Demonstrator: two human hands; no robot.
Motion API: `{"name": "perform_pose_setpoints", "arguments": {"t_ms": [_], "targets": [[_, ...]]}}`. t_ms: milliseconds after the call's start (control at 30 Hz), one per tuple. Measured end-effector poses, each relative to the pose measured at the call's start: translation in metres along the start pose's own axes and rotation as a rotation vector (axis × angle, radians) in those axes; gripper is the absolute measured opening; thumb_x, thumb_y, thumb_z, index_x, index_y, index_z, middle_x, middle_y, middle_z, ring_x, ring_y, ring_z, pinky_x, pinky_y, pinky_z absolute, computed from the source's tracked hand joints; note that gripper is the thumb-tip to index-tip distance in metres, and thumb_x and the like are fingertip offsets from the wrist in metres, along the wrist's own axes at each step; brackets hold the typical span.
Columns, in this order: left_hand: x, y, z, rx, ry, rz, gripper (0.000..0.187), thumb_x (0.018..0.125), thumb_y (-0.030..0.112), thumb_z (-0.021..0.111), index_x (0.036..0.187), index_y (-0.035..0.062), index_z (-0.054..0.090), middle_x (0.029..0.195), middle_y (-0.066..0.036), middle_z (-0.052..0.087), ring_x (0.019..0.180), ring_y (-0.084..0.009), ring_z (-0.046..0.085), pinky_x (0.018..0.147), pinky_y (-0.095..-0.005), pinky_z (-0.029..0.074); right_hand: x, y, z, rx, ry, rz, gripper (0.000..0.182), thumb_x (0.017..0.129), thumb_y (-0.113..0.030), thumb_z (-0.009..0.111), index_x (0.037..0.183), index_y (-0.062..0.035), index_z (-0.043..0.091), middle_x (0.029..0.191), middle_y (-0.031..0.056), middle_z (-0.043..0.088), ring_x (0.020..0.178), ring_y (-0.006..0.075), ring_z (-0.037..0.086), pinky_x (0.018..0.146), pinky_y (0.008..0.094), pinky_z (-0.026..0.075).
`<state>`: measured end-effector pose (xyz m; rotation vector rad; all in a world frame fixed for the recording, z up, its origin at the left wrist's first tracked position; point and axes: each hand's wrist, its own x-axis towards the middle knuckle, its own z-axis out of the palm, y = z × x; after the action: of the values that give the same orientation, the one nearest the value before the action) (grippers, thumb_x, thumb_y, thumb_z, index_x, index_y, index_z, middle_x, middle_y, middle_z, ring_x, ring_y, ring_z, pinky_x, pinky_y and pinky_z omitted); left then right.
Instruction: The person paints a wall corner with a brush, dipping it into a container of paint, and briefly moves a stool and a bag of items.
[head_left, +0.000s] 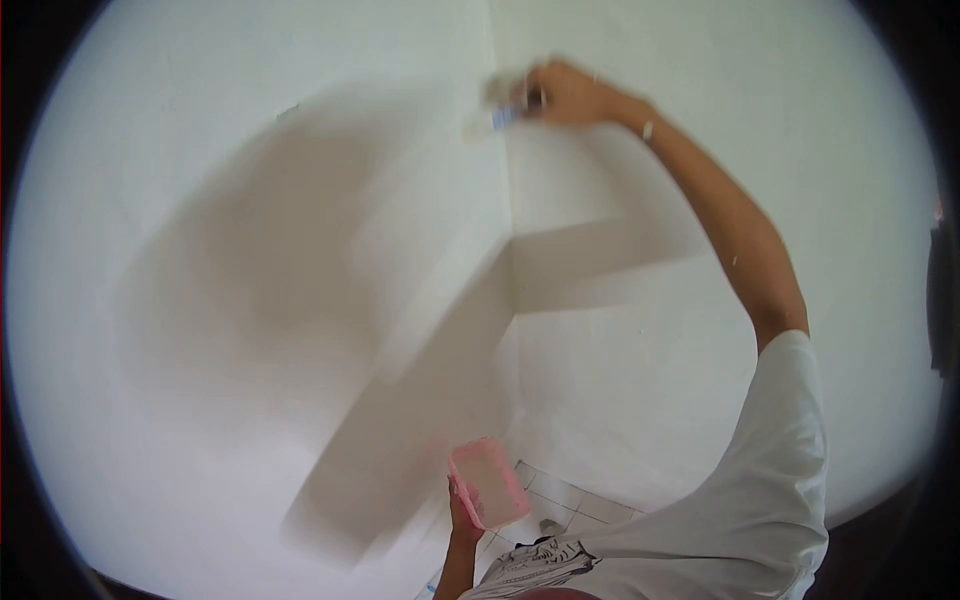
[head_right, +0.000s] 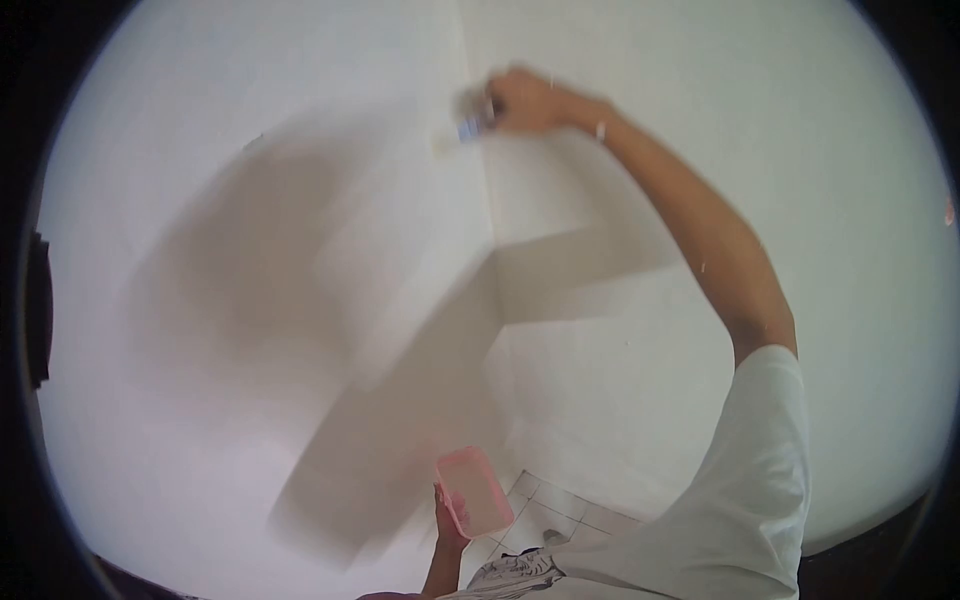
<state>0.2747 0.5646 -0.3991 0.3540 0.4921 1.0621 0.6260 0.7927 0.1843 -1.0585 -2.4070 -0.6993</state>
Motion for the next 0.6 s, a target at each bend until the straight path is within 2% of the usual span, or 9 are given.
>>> {"name": "perform_pose_setpoints", "arguments": {"t_ms": [100, 167, 200, 267, 300, 433, 500, 533, 600], "targets": [[0.003, -0.01, 0.008, -0.022, 0.012, 0.024, 0.071, 0.101, 0.065, 0.042, 0.151, 0.0158, 0.039, 0.143, -0.009, 0.053, 0.129, -0.0302, 0.054, 0.106, -0.0527, 0.048, 0.037, 0.046, -0.056, 0.149, 0.357, 0.11, 0.036, 0.085, -0.031, 0.07, 0.111, -0.0059, 0.072, 0.094, 0.021, 0.073, 0.082, 0.0341, 0.071, 0.078, 0.0426, 0.055], [0.007, -0.014, 0.009, -0.031, -0.003, 0.032, 0.071, 0.1, 0.066, 0.042, 0.152, 0.0164, 0.037, 0.143, -0.009, 0.052, 0.13, -0.0307, 0.053, 0.105, -0.0528, 0.048, 0.036, 0.001, -0.067, 0.128, 0.38, 0.218, 0.034, 0.088, -0.025, 0.066, 0.112, -0.0029, 0.072, 0.092, 0.0208, 0.073, 0.079, 0.0315, 0.071, 0.076, 0.0414, 0.055], [0.012, -0.017, -0.003, -0.034, 0.016, 0.025, 0.071, 0.101, 0.065, 0.042, 0.151, 0.0161, 0.038, 0.143, -0.009, 0.053, 0.129, -0.0302, 0.054, 0.105, -0.0519, 0.048, 0.035, -0.022, -0.06, 0.108, 0.407, 0.337, 0.032, 0.09, -0.02, 0.062, 0.113, 0.0001, 0.073, 0.09, 0.0206, 0.074, 0.076, 0.0289, 0.07, 0.073, 0.0401, 0.056], [0.011, -0.018, -0.004, -0.029, 0.041, 0.02, 0.07, 0.101, 0.065, 0.041, 0.151, 0.0158, 0.039, 0.142, -0.008, 0.053, 0.128, -0.0296, 0.055, 0.105, -0.0511, 0.048, 0.03, -0.021, 0.018, 0.098, 0.523, 0.198, 0.032, 0.086, -0.021, 0.067, 0.114, -0.0052, 0.069, 0.086, 0.0221, 0.071, 0.077, 0.0373, 0.07, 0.076, 0.046, 0.056], [0.011, -0.017, 0.002, -0.035, 0.069, 0.036, 0.068, 0.102, 0.064, 0.041, 0.148, 0.0158, 0.042, 0.139, -0.008, 0.055, 0.126, -0.0291, 0.056, 0.104, -0.0502, 0.049, 0.012, -0.048, 0.046, 0.099, 0.54, 0.196, 0.026, 0.088, -0.012, 0.067, 0.113, -0.0023, 0.066, 0.079, 0.0204, 0.068, 0.065, 0.034, 0.065, 0.066, 0.0405, 0.054], [-0.001, -0.009, 0.009, -0.048, 0.067, 0.049, 0.064, 0.103, 0.063, 0.039, 0.146, 0.0159, 0.046, 0.135, -0.007, 0.058, 0.122, -0.0284, 0.058, 0.102, -0.0493, 0.051, -0.069, -0.126, 0.125, 0.283, 0.392, 0.234, 0.033, 0.088, -0.002, 0.059, 0.12, -0.0026, 0.068, 0.085, 0.0263, 0.067, 0.075, 0.0408, 0.066, 0.07, 0.0436, 0.054], [-0.002, -0.009, 0.008, -0.047, 0.063, 0.032, 0.064, 0.103, 0.063, 0.039, 0.146, 0.016, 0.046, 0.135, -0.007, 0.058, 0.122, -0.0284, 0.058, 0.101, -0.0492, 0.051, -0.098, -0.133, 0.141, 0.298, -0.024, 0.258, 0.036, 0.086, -0.004, 0.061, 0.121, -0.0043, 0.068, 0.091, 0.0253, 0.069, 0.078, 0.0416, 0.066, 0.076, 0.0456, 0.055], [-0.001, -0.007, 0.004, -0.042, 0.053, 0.018, 0.064, 0.103, 0.063, 0.039, 0.146, 0.0161, 0.046, 0.135, -0.007, 0.058, 0.122, -0.0284, 0.058, 0.101, -0.049, 0.051, -0.102, -0.127, 0.144, 0.298, -0.028, 0.257, 0.036, 0.086, -0.004, 0.061, 0.121, -0.0043, 0.068, 0.091, 0.0253, 0.069, 0.078, 0.0416, 0.066, 0.076, 0.0456, 0.055], [0.005, -0.006, -0.006, -0.048, 0.021, 0.007, 0.064, 0.103, 0.063, 0.039, 0.146, 0.0162, 0.046, 0.135, -0.007, 0.058, 0.122, -0.0284, 0.058, 0.101, -0.0493, 0.051, -0.105, -0.104, 0.144, 0.231, -0.454, 0.052, 0.035, 0.083, -0.007, 0.064, 0.117, -0.0053, 0.07, 0.09, 0.0234, 0.07, 0.076, 0.0415, 0.065, 0.077, 0.0464, 0.055]]}}
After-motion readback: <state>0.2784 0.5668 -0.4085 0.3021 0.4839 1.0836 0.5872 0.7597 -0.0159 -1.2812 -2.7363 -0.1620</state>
